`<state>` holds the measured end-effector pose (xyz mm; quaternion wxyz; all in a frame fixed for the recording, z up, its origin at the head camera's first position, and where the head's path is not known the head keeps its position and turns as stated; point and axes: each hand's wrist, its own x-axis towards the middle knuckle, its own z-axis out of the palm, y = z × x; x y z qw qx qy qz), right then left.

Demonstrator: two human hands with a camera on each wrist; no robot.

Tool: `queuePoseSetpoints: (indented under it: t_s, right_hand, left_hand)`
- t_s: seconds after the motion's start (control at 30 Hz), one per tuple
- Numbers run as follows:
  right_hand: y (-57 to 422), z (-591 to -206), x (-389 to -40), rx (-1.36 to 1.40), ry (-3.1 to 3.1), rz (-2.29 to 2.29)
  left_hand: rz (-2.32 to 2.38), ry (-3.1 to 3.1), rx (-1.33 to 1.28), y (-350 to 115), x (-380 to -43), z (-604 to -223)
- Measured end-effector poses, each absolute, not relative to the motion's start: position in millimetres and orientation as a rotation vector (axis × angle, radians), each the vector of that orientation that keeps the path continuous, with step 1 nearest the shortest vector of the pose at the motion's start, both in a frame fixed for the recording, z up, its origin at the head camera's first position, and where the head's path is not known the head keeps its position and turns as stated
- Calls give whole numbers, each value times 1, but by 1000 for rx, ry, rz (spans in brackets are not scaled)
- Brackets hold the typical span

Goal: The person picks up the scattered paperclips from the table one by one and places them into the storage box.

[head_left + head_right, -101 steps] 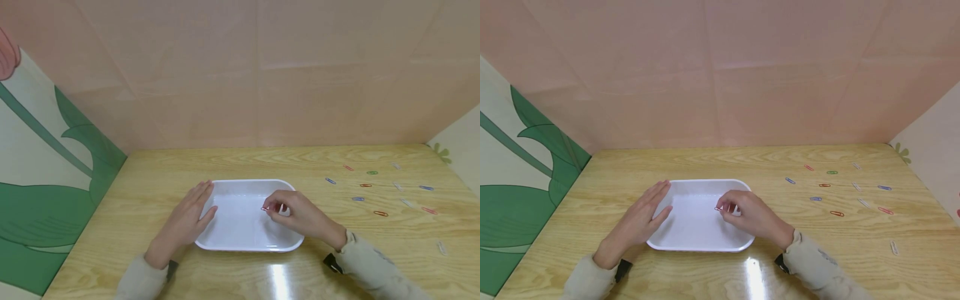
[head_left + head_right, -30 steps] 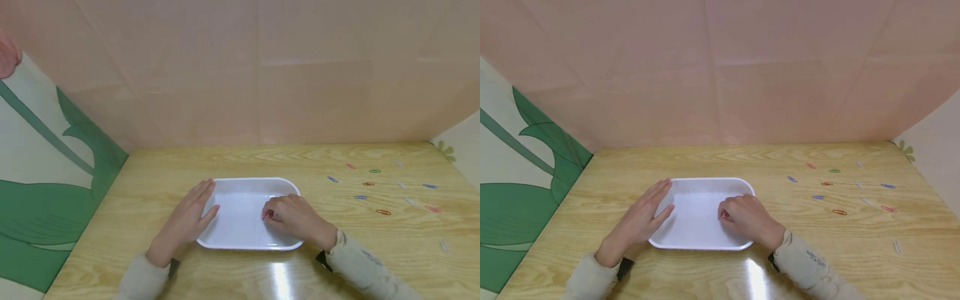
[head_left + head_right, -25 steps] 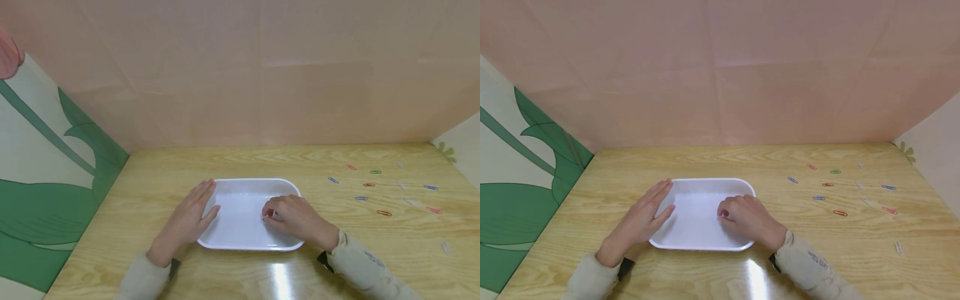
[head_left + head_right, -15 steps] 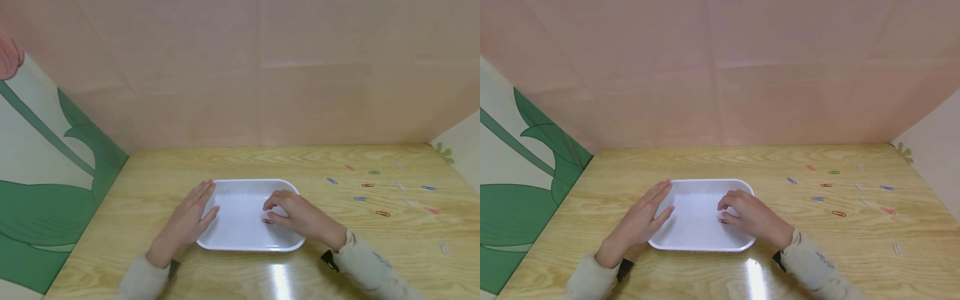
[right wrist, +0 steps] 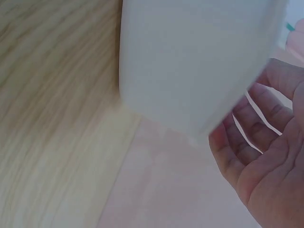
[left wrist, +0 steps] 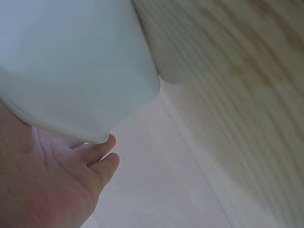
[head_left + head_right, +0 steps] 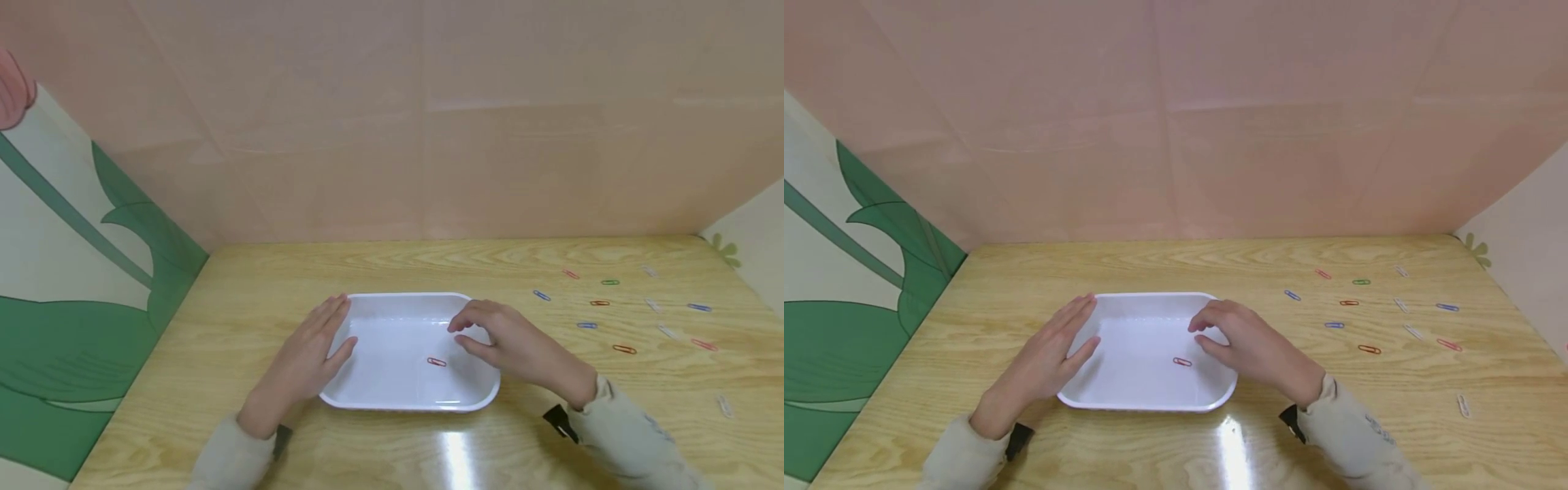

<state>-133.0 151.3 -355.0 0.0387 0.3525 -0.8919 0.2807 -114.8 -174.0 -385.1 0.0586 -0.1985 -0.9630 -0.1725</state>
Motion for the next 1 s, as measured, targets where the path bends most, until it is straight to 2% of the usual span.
queuePoseSetpoints:
  t_s: [1.0]
  right_hand:
    - [204,-355,-127,988,-2643,827]
  left_hand:
    - [-519,-2923,-605,-173,-115,-384]
